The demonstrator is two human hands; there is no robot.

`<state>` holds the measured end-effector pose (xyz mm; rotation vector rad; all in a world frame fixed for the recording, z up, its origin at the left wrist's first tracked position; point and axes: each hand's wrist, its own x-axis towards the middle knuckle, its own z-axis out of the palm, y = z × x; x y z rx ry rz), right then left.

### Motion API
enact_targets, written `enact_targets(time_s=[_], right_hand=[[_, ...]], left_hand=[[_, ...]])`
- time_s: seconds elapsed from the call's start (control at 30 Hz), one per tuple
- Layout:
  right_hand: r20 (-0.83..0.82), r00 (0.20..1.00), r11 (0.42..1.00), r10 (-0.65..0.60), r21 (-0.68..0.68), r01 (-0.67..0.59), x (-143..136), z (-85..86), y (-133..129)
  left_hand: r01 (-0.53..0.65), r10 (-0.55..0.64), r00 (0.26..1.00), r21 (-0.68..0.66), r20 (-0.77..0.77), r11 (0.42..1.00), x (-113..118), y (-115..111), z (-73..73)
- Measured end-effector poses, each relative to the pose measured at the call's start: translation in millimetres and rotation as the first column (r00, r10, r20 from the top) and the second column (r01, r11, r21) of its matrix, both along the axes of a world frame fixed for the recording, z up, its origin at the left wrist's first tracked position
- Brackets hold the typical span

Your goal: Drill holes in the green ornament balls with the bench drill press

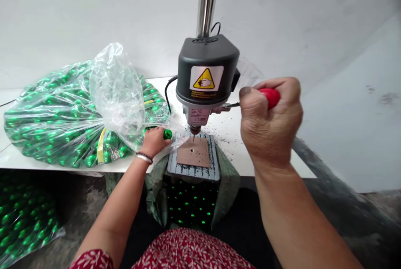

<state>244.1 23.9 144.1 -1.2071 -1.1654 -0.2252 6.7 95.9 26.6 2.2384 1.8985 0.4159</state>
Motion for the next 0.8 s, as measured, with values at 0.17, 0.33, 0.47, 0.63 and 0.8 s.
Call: enact_targets(time_s=[0.17, 0.33, 0.47, 0.63, 0.8], right_hand=[[-0.007, 1.0, 1.0, -0.001, 0.02, 0.001, -2, 2.4, -2], [-0.082, 0.995, 0.998, 0.06, 0.03, -0.058, -4, 7.8, -5], [-0.058, 0.997, 0.998, 0.058, -0.002, -0.058, -3, 7.2, -5], [-0.035, 0.999, 0.999, 0.038, -0.001, -0.038, -1, 4.1, -4], [0.0, 0.999, 0.998, 0.053, -0.027, -0.053, 1, 1.3, -4]], left_hand=[[0.184, 0.017, 0.603, -0.16, 0.798, 0.97, -6, -57, -2.5], [0.438, 0.369, 0.106, -0.377, 0.923, 0.816, 10, -79, -16.8], [0.449, 0.419, 0.062, -0.4, 0.906, 0.799, 17, -79, -23.1], [0.315, 0.28, 0.28, -0.364, 0.918, 0.877, 26, -72, -19.9], [0.137, 0.007, 0.679, -0.136, 0.734, 0.981, 39, -49, -23.6]])
